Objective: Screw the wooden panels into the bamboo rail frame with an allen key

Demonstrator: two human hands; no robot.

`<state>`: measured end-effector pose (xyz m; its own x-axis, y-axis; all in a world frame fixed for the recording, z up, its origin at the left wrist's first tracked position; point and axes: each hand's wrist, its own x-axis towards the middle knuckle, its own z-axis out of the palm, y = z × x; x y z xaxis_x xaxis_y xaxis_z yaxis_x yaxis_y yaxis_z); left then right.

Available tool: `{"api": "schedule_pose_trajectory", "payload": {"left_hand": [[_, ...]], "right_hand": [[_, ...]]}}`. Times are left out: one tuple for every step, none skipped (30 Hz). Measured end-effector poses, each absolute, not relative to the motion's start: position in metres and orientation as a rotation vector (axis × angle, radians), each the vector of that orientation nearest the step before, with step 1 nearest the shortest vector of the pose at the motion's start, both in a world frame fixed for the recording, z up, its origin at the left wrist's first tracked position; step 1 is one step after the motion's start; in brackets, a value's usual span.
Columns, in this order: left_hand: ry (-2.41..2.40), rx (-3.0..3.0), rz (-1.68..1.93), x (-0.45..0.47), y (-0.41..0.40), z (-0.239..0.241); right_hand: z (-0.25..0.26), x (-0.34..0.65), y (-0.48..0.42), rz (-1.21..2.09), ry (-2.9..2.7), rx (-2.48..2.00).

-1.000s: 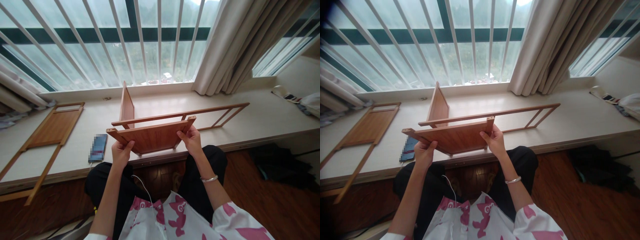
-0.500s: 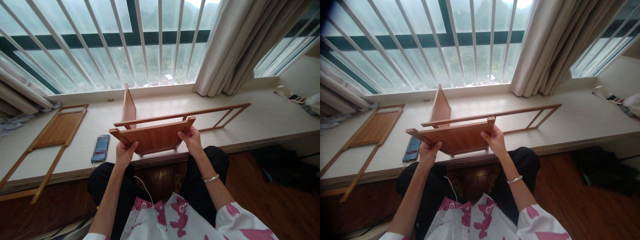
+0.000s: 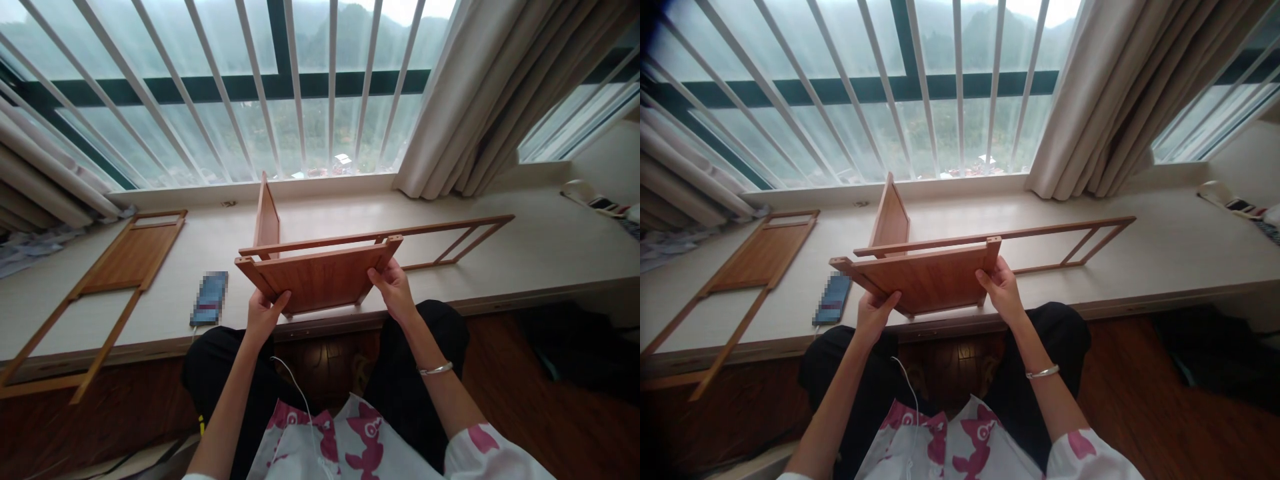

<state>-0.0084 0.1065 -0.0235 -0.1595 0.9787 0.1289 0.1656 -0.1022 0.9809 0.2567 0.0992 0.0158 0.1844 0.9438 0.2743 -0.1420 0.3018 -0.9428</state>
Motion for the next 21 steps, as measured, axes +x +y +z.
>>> {"api": "schedule_pose_trajectory", "payload": {"left_hand": [[1.379, 1.351, 1.352, -0.010, 0.105, -0.026], [1.359, 1.373, 1.356, -0.013, 0.104, -0.029], [1.344, 1.395, 1.353, -0.016, 0.103, -0.031], [1.342, 1.419, 1.342, -0.019, 0.102, -0.034], [1.357, 1.445, 1.323, -0.023, 0.100, -0.036], [1.387, 1.475, 1.300, -0.026, 0.098, -0.039], [1.426, 1.504, 1.282, -0.029, 0.096, -0.041], [1.462, 1.529, 1.266, -0.032, 0.094, -0.043], [1.491, 1.547, 1.252, -0.034, 0.092, -0.045], [1.512, 1.553, 1.248, -0.035, 0.089, -0.047], [1.524, 1.547, 1.247, -0.035, 0.087, -0.048], [1.530, 1.533, 1.250, -0.035, 0.085, -0.049], [1.529, 1.516, 1.256, -0.034, 0.082, -0.050], [1.521, 1.500, 1.265, -0.033, 0.080, -0.050], [1.510, 1.484, 1.275, -0.032, 0.079, -0.050], [1.501, 1.475, 1.281, -0.031, 0.077, -0.050], [1.497, 1.473, 1.285, -0.031, 0.075, -0.050], [1.498, 1.481, 1.287, -0.032, 0.074, -0.049], [1.506, 1.494, 1.283, -0.032, 0.072, -0.049], [1.518, 1.510, 1.279, -0.033, 0.071, -0.048], [1.527, 1.526, 1.275, -0.033, 0.069, -0.047]], "right_hand": [[0.011, 0.258, 0.098, 0.952, -1.109, -0.968], [0.005, 0.260, 0.096, 0.947, -1.127, -1.001], [-0.001, 0.262, 0.094, 0.940, -1.150, -1.040], [-0.007, 0.264, 0.093, 0.931, -1.179, -1.078], [-0.013, 0.266, 0.091, 0.901, -1.200, -1.107], [-0.017, 0.268, 0.090, 0.866, -1.226, -1.135], [-0.021, 0.270, 0.088, 0.822, -1.254, -1.162], [-0.024, 0.271, 0.086, 0.777, -1.282, -1.188], [-0.026, 0.273, 0.085, 0.741, -1.311, -1.214], [-0.027, 0.274, 0.083, 0.715, -1.333, -1.242], [-0.028, 0.275, 0.081, 0.701, -1.347, -1.269], [-0.029, 0.276, 0.080, 0.695, -1.354, -1.297], [-0.029, 0.276, 0.078, 0.693, -1.360, -1.325], [-0.030, 0.277, 0.076, 0.694, -1.366, -1.352], [-0.031, 0.277, 0.074, 0.696, -1.376, -1.376], [-0.032, 0.278, 0.072, 0.697, -1.387, -1.393], [-0.032, 0.277, 0.069, 0.697, -1.398, -1.400], [-0.033, 0.277, 0.067, 0.696, -1.407, -1.399], [-0.033, 0.276, 0.065, 0.689, -1.416, -1.392], [-0.033, 0.276, 0.062, 0.677, -1.423, -1.381], [-0.033, 0.275, 0.059, 0.662, -1.430, -1.369]]}}
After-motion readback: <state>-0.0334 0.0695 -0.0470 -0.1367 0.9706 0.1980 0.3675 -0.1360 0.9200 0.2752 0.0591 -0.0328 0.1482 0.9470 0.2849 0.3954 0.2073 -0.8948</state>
